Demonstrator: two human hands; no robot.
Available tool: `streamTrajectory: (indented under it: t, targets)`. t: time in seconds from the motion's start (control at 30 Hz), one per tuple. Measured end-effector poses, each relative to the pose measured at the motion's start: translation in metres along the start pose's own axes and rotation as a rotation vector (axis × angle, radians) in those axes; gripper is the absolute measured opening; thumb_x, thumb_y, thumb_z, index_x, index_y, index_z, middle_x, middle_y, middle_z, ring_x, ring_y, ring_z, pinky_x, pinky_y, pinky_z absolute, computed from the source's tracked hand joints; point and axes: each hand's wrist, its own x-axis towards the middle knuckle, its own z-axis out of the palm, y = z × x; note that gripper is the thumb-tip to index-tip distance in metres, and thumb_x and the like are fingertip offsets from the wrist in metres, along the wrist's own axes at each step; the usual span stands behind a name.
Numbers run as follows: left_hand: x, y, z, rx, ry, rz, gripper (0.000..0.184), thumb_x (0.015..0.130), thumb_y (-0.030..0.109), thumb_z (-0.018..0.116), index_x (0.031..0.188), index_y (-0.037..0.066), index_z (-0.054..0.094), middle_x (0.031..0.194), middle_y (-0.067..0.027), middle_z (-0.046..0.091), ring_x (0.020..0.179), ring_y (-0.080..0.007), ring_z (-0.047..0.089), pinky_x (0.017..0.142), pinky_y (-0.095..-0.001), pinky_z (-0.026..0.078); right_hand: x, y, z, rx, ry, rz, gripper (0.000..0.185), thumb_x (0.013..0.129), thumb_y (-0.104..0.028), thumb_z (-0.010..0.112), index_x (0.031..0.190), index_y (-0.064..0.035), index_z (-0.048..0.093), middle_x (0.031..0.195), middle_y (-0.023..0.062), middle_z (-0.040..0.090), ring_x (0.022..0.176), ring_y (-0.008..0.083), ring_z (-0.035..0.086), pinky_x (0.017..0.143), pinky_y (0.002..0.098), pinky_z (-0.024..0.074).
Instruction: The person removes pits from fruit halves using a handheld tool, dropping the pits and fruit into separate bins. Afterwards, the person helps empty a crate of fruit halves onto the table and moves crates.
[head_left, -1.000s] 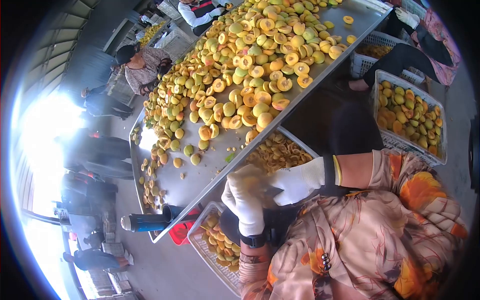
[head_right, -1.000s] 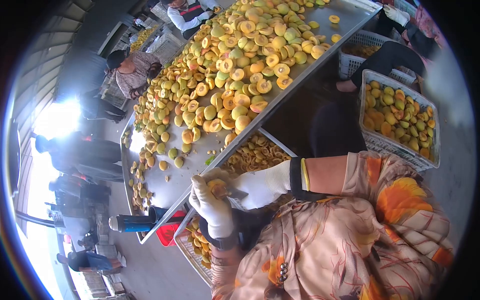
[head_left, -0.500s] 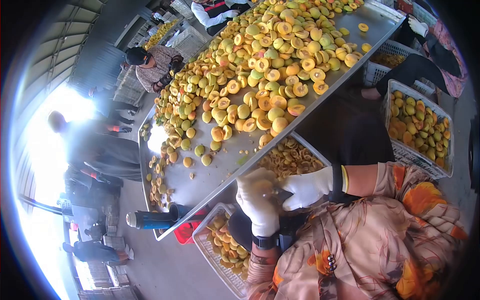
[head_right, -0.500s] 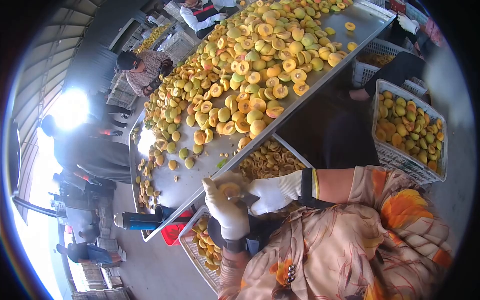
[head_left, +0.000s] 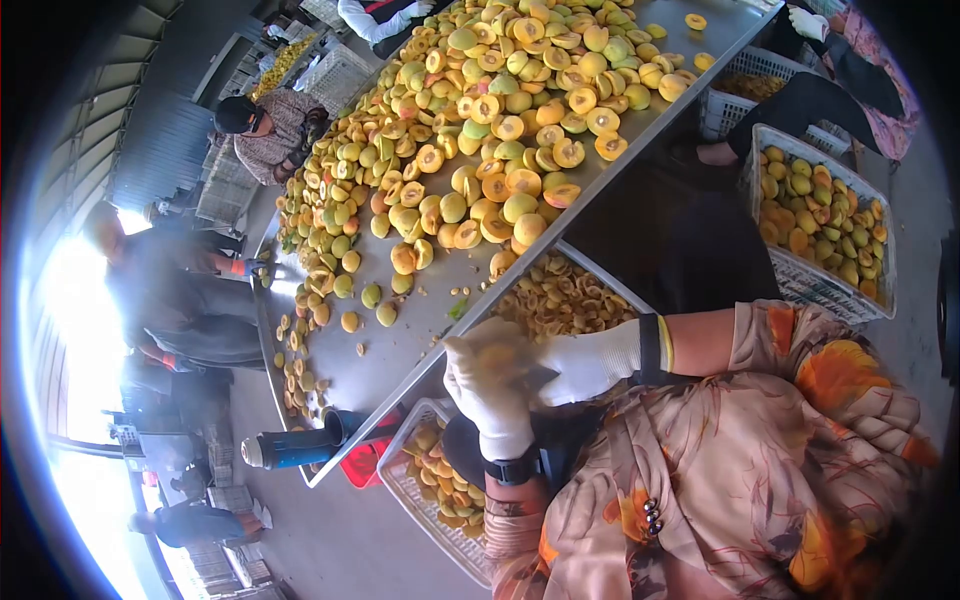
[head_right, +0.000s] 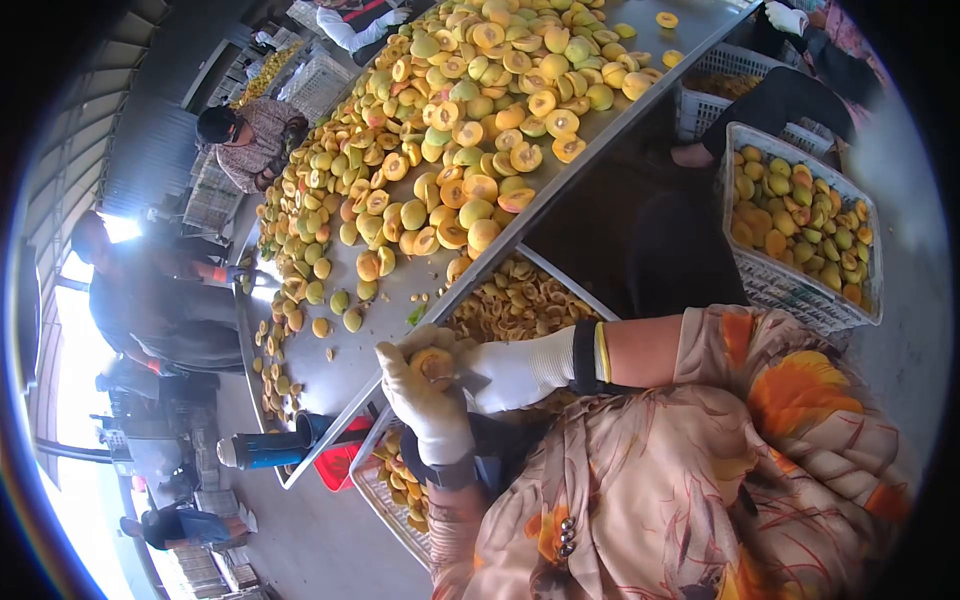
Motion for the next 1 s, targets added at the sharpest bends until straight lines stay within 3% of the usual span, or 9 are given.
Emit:
streamTrajectory:
  t: [0.07,0.13,0.23,0.33,0.43,0.57,0.77,0.87,1.0]
  targets:
    - [0.001,0.006,0.0,0.03,-0.069,0.011,0.068,0.098,0.062,0.056,0.104,-0.004,0.066,0.092,-0.0169,0.067,0.077,-0.0258,0.065,0.071,-0.0358,0.055,0.003,0.027,0.001,-0.108,0.038,-0.189,0.021,0.088,-0.004,0.062,0.109,0.0004,0.06,0.085,0.0111,0.066,0.081,0.0218,0.065,0.074,0.0356,0.0517]
    - [0.003,0.005,0.002,-0.028,-0.071,0.04,0.064,0.098,0.061,0.056,0.107,-0.003,0.065,0.095,-0.0164,0.067,0.081,-0.0261,0.065,0.075,-0.0369,0.055,0.002,-0.009,-0.009,-0.157,-0.019,0.04,0.02,0.089,-0.005,0.062,0.108,0.0004,0.059,0.079,0.0135,0.066,0.073,0.0262,0.066,0.069,0.0368,0.0523]
    - [0.002,-0.019,-0.004,-0.188,-0.019,0.078,0.059,0.1,0.056,0.056,0.11,-0.001,0.063,0.098,-0.0156,0.065,0.087,-0.026,0.065,0.079,-0.0392,0.055,0.002,-0.017,-0.007,-0.22,0.027,0.215,0.034,0.091,-0.014,0.066,0.121,0.0002,0.06,0.1,0.0145,0.072,0.094,0.0225,0.069,0.084,0.0376,0.0533]
    - [-0.003,-0.019,0.005,-0.113,0.043,0.069,0.048,0.104,0.046,0.053,0.104,-0.001,0.062,0.087,-0.0131,0.064,0.077,-0.024,0.063,0.077,-0.0405,0.055,0.002,-0.02,-0.006,-0.37,-0.009,0.371,0.032,0.091,-0.013,0.066,0.12,-0.0004,0.061,0.099,0.0135,0.071,0.095,0.0208,0.068,0.083,0.0373,0.0528]
    - [-0.002,-0.008,0.009,-0.066,0.122,-0.016,0.048,0.105,0.045,0.051,0.1,-0.002,0.062,0.077,-0.0112,0.062,0.069,-0.0225,0.06,0.073,-0.0389,0.054,0.005,0.006,0.003,-0.26,0.048,0.015,0.02,0.088,-0.006,0.061,0.107,0.0017,0.061,0.089,0.02,0.07,0.079,0.0348,0.071,0.071,0.0436,0.054]
    - [0.003,-0.004,0.008,-0.005,0.1,0.017,0.056,0.106,0.049,0.045,0.096,-0.003,0.062,0.07,-0.0099,0.06,0.066,-0.0202,0.061,0.065,-0.0324,0.051,0.012,0.0,-0.002,-0.074,-0.028,0.078,0.03,0.088,-0.007,0.061,0.116,0.0037,0.062,0.1,0.0216,0.07,0.097,0.0332,0.069,0.087,0.0409,0.0524]
    - [0.019,0.001,-0.009,0.172,-0.084,0.032,0.067,0.106,0.056,0.041,0.086,-0.003,0.065,0.075,-0.0126,0.067,0.066,-0.0201,0.061,0.063,-0.0309,0.051,0.015,-0.006,-0.017,-0.025,-0.175,0.167,0.03,0.087,-0.007,0.061,0.116,0.0034,0.061,0.095,0.0142,0.069,0.096,0.0267,0.065,0.09,0.0374,0.0506]
    - [0.021,0.017,-0.003,0.242,-0.199,0.05,0.07,0.106,0.058,0.039,0.082,-0.002,0.066,0.075,-0.0131,0.067,0.066,-0.0207,0.062,0.064,-0.0317,0.051,0.016,-0.007,-0.015,0.024,-0.097,0.054,0.026,0.088,-0.009,0.061,0.112,0.0025,0.059,0.081,0.0097,0.065,0.075,0.022,0.065,0.073,0.0336,0.0542]
    - [0.025,0.013,0.008,0.083,-0.243,0.121,0.07,0.106,0.058,0.039,0.08,-0.002,0.065,0.074,-0.0141,0.067,0.069,-0.0213,0.062,0.067,-0.033,0.05,0.015,-0.017,-0.027,0.37,-0.296,0.435,0.017,0.088,-0.01,0.061,0.103,-0.0026,0.056,0.064,0.002,0.052,0.047,0.0117,0.05,0.043,0.027,0.0415]
